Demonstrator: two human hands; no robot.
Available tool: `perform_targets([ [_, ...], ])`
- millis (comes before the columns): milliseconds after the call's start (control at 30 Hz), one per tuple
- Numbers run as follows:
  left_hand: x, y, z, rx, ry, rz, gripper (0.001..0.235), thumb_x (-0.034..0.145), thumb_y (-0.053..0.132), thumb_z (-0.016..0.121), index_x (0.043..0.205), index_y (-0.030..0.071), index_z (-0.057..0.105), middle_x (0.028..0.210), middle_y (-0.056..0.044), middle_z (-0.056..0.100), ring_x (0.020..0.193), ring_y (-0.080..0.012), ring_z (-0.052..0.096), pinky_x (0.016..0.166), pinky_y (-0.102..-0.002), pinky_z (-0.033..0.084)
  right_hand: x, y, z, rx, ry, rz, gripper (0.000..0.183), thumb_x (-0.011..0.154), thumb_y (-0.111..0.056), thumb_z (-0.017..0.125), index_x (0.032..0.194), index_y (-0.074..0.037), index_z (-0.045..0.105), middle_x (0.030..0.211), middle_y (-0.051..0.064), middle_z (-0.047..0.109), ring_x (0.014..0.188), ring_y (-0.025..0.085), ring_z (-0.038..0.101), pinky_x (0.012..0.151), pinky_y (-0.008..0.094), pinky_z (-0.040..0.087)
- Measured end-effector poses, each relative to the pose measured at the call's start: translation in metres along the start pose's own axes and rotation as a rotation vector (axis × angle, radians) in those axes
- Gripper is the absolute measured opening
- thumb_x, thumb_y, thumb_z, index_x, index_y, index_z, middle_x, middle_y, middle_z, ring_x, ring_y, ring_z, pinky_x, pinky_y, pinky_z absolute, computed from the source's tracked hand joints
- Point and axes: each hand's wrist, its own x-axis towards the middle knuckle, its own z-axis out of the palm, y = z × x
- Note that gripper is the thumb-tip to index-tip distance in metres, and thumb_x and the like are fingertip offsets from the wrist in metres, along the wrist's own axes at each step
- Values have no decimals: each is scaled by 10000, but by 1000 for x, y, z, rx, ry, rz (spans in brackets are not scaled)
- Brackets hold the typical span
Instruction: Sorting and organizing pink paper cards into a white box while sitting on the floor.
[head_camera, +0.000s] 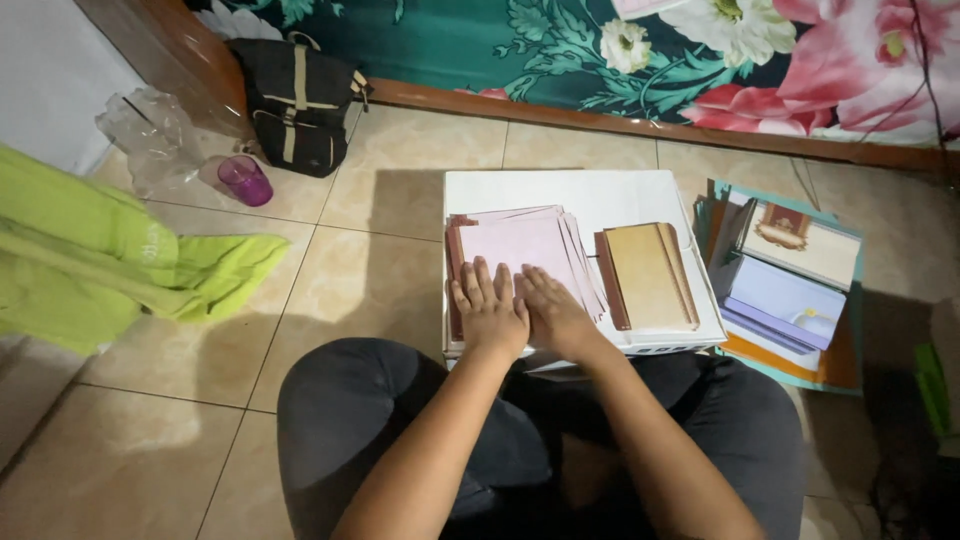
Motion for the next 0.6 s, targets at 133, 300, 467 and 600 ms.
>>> perform_targets([
  [133, -1, 0, -3, 8, -7, 6, 649, 1051, 388, 195, 1634, 122, 93, 1696, -243, -66, 1565, -409, -129, 1220, -616, -140, -24, 22, -31, 46, -39, 163, 729, 984, -207, 467, 1626, 7, 195, 1690, 254, 181, 1568, 403, 136, 1279, 470, 146],
  [300, 3, 0, 4, 5, 60, 12, 650, 1035, 385, 246, 1621, 111, 186, 1694, -258, 2, 1569, -424, -60, 1223, -621, -64, -62, 90, -10, -239, 339, 436, 709, 837, -319, 698, 1489, -85, 547, 1514, 170, 528, 1468, 339, 429, 1116, 466, 434],
  [467, 12, -3, 16, -6, 100, 41, 658, 1019, 392, 274, 1607, 101, 224, 1681, -279, 43, 1566, -440, -29, 1215, -638, -35, -78, 114, -40, -413, 419, 649, 656, 863, -246, 725, 1481, -84, 573, 1609, 212, 430, 1503, 365, 388, 1172, 521, 381],
  [600, 9, -4, 18, -4, 144, 40, 664, 1010, 404, 310, 1596, 97, 252, 1671, -275, 81, 1560, -437, 1, 1218, -623, 16, -95, 170, -37, -274, 232, 745, 975, 748, -637, 721, 1521, -87, 494, 1618, 177, 441, 1515, 377, 354, 1176, 645, 315],
])
